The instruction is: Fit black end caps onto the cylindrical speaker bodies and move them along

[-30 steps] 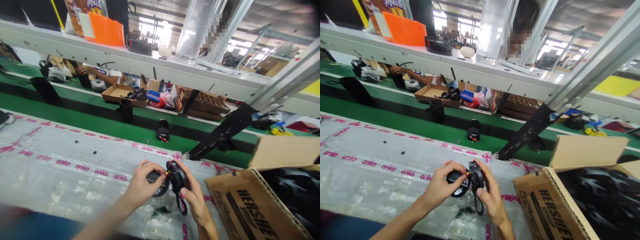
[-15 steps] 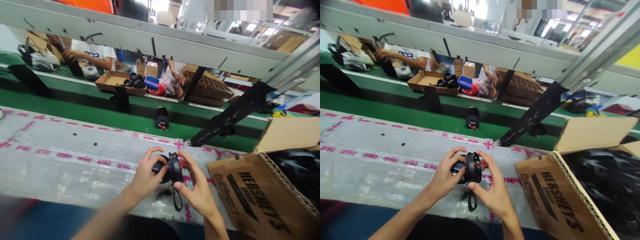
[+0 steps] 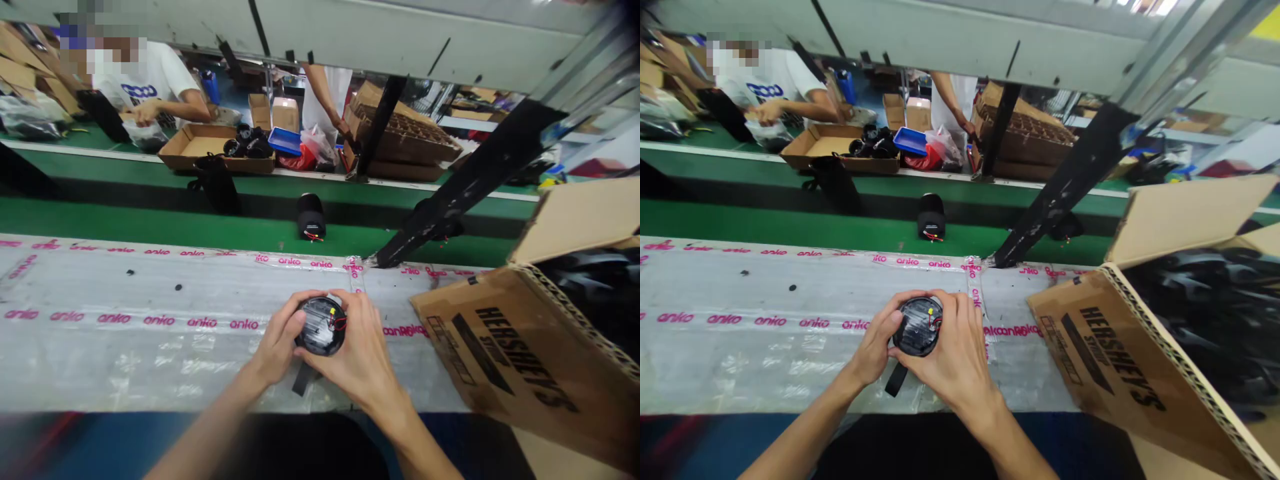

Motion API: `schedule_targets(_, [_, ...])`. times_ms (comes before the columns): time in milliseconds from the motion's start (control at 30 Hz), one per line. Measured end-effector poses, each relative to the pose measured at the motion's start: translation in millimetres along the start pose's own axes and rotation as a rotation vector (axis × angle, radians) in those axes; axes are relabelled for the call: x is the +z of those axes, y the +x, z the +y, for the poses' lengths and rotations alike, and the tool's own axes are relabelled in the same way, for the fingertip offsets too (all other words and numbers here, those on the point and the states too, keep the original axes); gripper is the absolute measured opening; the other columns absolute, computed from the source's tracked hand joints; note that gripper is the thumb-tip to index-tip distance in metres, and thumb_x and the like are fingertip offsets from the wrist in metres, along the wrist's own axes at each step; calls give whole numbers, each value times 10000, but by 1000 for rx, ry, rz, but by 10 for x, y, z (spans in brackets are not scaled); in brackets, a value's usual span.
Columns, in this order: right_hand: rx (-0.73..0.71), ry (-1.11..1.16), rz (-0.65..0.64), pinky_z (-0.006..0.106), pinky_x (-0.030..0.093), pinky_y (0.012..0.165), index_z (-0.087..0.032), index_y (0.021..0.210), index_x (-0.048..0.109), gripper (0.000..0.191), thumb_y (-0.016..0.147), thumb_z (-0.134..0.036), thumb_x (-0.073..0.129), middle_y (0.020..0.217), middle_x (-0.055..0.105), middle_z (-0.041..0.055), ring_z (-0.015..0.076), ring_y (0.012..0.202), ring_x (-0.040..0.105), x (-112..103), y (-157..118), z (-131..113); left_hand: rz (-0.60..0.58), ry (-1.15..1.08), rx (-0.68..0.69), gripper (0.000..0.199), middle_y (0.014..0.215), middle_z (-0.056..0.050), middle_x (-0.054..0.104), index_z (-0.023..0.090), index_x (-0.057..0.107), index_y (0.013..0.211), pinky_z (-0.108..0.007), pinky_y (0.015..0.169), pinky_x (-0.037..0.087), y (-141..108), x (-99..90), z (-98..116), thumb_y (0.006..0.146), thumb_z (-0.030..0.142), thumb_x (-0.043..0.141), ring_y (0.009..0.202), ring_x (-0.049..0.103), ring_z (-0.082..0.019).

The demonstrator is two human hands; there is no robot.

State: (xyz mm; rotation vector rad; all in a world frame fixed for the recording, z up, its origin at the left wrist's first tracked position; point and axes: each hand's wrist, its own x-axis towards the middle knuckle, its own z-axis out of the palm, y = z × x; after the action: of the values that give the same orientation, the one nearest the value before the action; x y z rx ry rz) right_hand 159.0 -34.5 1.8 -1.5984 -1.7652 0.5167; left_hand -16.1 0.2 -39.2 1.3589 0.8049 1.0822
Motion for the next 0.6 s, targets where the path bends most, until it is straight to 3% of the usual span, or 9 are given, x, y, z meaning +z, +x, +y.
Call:
schedule_targets(67, [33, 251, -49, 531, 529, 1065, -298, 1581, 427, 1011, 745, -587, 917, 1447, 573, 139, 350, 1246, 608, 10, -101, 121, 18, 58, 2, 484, 1429, -98, 697, 230, 663, 1399, -383, 1092, 501, -15, 28, -20, 1112, 536, 421, 1262, 669, -274])
schedule_targets(133, [112, 507, -8, 468, 521, 1088, -314, 1627, 360, 816, 943, -565, 729, 1548, 518, 121, 297, 1279, 606, 72, -198, 239, 70, 48, 13, 508, 1401, -97, 712, 229, 664, 1390, -377, 1048, 521, -35, 83, -58, 1114, 558, 391, 1200, 694, -265])
schedule_targets(200, [195, 683, 77, 428, 516, 1083, -300, 1553, 445, 579, 1038, -516, 600, 1507, 566, 102, 267, 1269, 617, 179, -257, 322, 133, 23, 30, 520, 1386, -103, 715, 221, 665, 1372, -377, 1037, 532, -59, 157, -98, 1116, 568, 375, 1190, 698, -263])
schedule_targets(400, [274, 863, 187, 372, 574, 982, -261, 1227, 664, 385, 934, -478, 785, 1256, 735, 67, 238, 1108, 709, 369, -191, 347, 359, -23, 156, 355, 1454, -109, 660, 245, 617, 1307, -418, 1154, 506, -175, 307, -203, 1127, 503, 451, 1351, 642, -251])
schedule_targets(467, [284, 840, 239, 379, 601, 964, -243, 1131, 733, 311, 920, -459, 806, 1151, 788, 68, 241, 1061, 745, 331, -166, 330, 330, -34, 205, 377, 1516, -135, 617, 249, 583, 1346, -474, 1179, 506, -261, 248, -257, 1122, 526, 456, 1412, 612, -278])
schedule_targets(533, [264, 789, 304, 419, 620, 989, -228, 1037, 790, 252, 934, -457, 787, 1088, 825, 81, 265, 1070, 774, 271, -154, 310, 193, 26, 217, 458, 1625, -174, 531, 248, 522, 1481, -531, 1229, 472, -355, 106, -313, 1110, 514, 498, 1498, 548, -313])
schedule_targets(600, [226, 738, 309, 464, 623, 1037, -224, 998, 828, 229, 949, -440, 770, 1101, 845, 94, 285, 1103, 790, 217, -145, 281, 58, 153, 226, 573, 1683, -190, 475, 252, 475, 1570, -546, 1280, 423, -422, -87, -355, 1055, 429, 653, 1555, 491, -331])
